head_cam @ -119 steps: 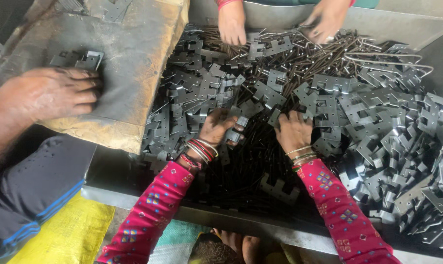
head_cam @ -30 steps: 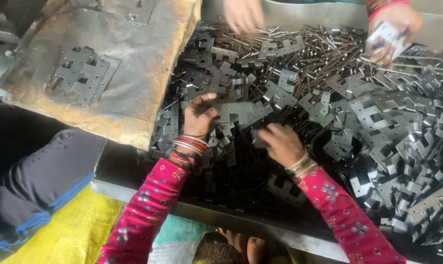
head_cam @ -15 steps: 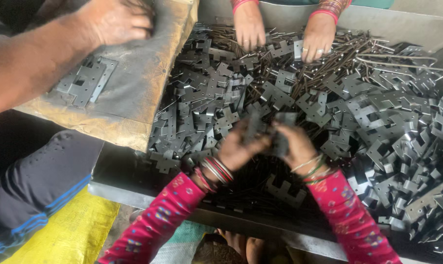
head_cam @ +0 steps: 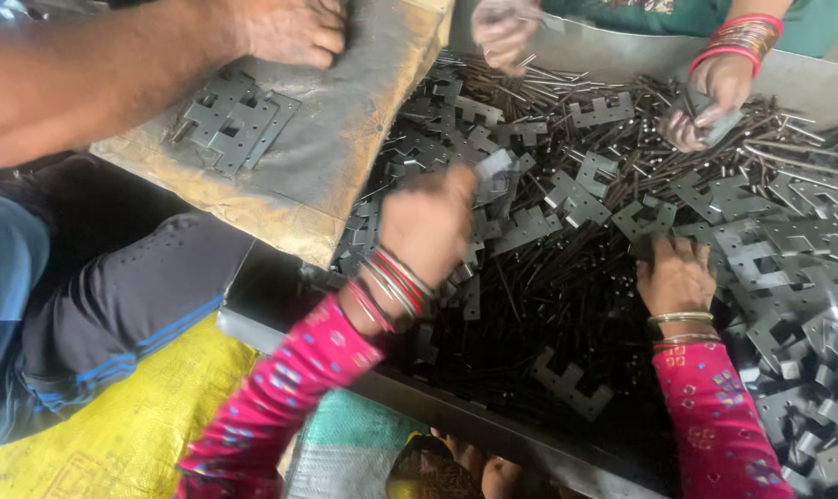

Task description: The person inserts metal rods into metal brackets and places the assembled units into a bin. They repeatedly pick up brackets and rods from a pile, align the rod with the bracket hole, and push it through by hand.

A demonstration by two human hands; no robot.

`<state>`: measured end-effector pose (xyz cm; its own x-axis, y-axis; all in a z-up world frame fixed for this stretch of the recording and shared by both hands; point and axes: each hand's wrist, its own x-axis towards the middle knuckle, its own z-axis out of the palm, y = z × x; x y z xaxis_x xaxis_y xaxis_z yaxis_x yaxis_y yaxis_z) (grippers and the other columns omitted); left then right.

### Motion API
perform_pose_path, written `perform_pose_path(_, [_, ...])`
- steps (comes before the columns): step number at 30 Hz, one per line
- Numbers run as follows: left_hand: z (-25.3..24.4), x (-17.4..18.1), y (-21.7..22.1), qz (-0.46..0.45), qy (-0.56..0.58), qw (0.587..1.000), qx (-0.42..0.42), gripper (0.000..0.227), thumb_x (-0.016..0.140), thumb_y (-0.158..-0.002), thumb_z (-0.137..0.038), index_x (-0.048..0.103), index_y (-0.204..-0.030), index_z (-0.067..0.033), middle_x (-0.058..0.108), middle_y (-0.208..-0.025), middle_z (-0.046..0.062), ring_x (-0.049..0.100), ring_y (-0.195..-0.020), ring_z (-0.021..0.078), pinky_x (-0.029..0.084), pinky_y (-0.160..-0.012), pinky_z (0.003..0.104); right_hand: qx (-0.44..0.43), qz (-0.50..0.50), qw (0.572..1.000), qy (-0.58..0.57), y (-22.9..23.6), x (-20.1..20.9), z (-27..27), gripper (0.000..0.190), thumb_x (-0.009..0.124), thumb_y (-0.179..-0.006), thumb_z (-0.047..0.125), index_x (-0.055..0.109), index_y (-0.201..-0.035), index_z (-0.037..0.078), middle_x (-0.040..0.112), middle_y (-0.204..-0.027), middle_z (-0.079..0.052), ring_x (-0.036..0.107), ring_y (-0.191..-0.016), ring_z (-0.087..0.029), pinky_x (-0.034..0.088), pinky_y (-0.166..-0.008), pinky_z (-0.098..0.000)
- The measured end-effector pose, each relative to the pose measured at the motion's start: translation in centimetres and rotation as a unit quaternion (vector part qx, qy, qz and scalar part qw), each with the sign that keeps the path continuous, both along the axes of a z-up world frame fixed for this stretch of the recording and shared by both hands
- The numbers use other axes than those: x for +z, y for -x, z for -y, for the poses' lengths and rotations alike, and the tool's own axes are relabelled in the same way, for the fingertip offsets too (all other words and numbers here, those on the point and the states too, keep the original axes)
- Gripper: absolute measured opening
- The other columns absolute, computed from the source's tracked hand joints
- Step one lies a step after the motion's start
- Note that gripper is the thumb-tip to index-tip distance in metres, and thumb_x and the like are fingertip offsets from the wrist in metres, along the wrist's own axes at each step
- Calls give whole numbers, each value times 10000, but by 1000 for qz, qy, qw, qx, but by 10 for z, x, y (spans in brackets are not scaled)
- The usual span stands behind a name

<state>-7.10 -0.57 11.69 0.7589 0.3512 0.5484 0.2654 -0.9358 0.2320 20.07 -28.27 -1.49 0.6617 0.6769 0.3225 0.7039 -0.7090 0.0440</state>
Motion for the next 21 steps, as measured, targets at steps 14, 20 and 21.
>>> perform_pose_path(14, [-81,-5,-1,-35,-253,923,289,620,642,-743,-272,634,-1322,-50,687,-1307,136,625,-1095,293,438,-936,484,-40,10,998,51,0,-5,-6,400,779,-759,237,712,-1138,132,702,-1120,-129,679,-1069,-357,572,-861,-485])
perform_pose_path(20, [-7,-44,-39,-158,151,976,-3,274,609,-963,-255,649,-1194,-113,678,-1134,170,678,-936,360,530,-820,473,38,-148,976,-154,-20,21,18,206,720,-959,244,762,-1074,78,746,-884,-180,719,-819,-339,579,-762,-456])
perform_pose_path(21, [1,-52,-43,-179,140,974,-8,244,603,-983,-260,653,-1170,-113,680,-1127,162,677,-949,350,535,-832,469,16,-299,925,-235,-24,29,26,226,688,-946,252,768,-1082,91,747,-918,-164,688,-749,-281,521,-673,-436])
